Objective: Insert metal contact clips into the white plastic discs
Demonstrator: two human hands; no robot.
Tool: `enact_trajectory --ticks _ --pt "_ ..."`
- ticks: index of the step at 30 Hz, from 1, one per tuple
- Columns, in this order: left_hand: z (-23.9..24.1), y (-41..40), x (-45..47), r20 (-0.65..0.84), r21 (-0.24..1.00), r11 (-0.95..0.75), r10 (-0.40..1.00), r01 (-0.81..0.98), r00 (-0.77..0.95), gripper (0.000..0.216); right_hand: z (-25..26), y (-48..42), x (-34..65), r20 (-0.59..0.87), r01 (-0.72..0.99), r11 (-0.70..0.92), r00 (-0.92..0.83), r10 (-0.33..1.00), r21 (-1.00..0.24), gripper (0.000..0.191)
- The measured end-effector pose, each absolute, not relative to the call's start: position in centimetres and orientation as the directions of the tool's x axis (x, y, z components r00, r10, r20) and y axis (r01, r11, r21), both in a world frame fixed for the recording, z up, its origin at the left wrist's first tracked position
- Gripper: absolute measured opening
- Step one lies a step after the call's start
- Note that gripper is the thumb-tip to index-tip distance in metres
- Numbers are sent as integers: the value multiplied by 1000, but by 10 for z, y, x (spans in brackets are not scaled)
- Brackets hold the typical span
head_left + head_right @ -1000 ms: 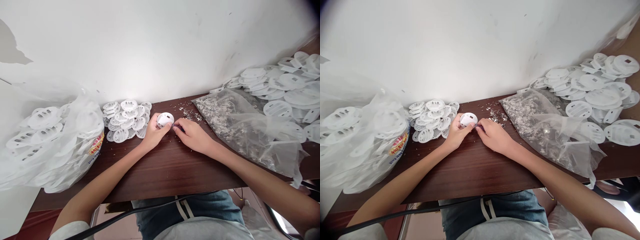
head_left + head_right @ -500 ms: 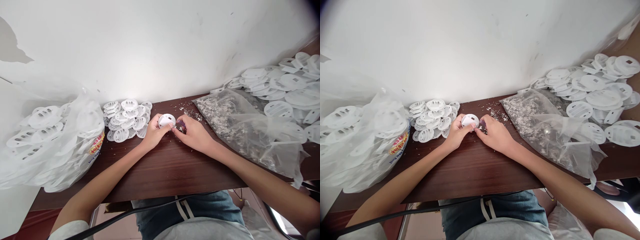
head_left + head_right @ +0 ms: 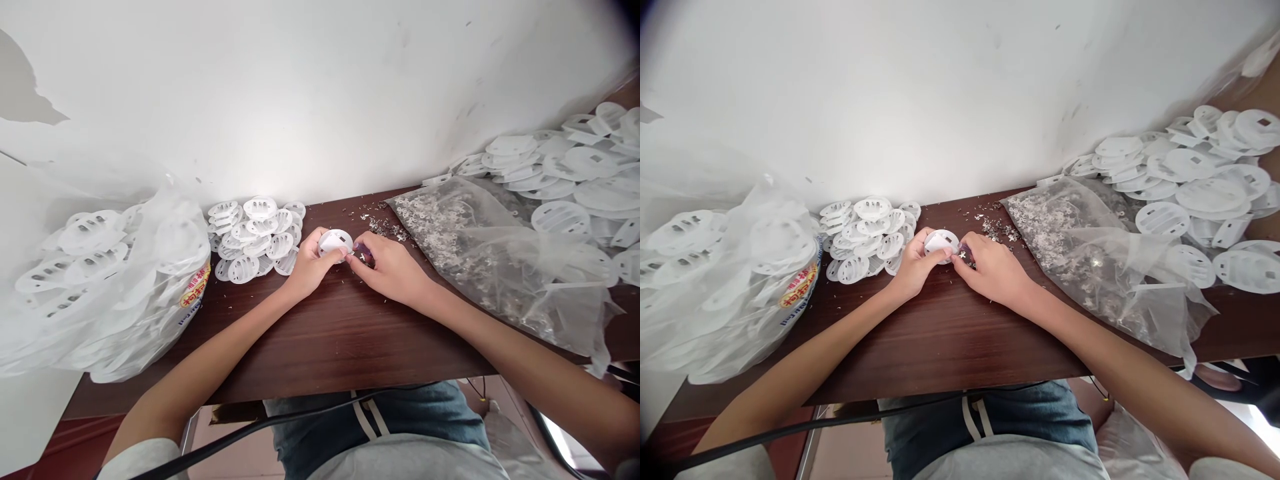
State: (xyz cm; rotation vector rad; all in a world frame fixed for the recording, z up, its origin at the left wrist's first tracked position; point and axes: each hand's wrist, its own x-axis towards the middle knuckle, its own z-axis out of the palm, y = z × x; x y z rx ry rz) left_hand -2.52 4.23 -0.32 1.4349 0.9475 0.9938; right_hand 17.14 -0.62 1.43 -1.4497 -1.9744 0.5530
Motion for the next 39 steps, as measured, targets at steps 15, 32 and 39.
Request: enact_trajectory --ticks 15,32,39 --pt "-3 43 -25 70 995 -91 933 42 352 27 10 -8 170 192 731 286 -212 958 -620 19" --pt "-15 46 -25 143 988 -154 967 32 209 31 1 -7 168 268 634 424 -331 905 -647 17" --pt "-14 46 -25 171 984 -179 958 14 231 31 2 -8 168 255 656 398 -308 917 -642 16"
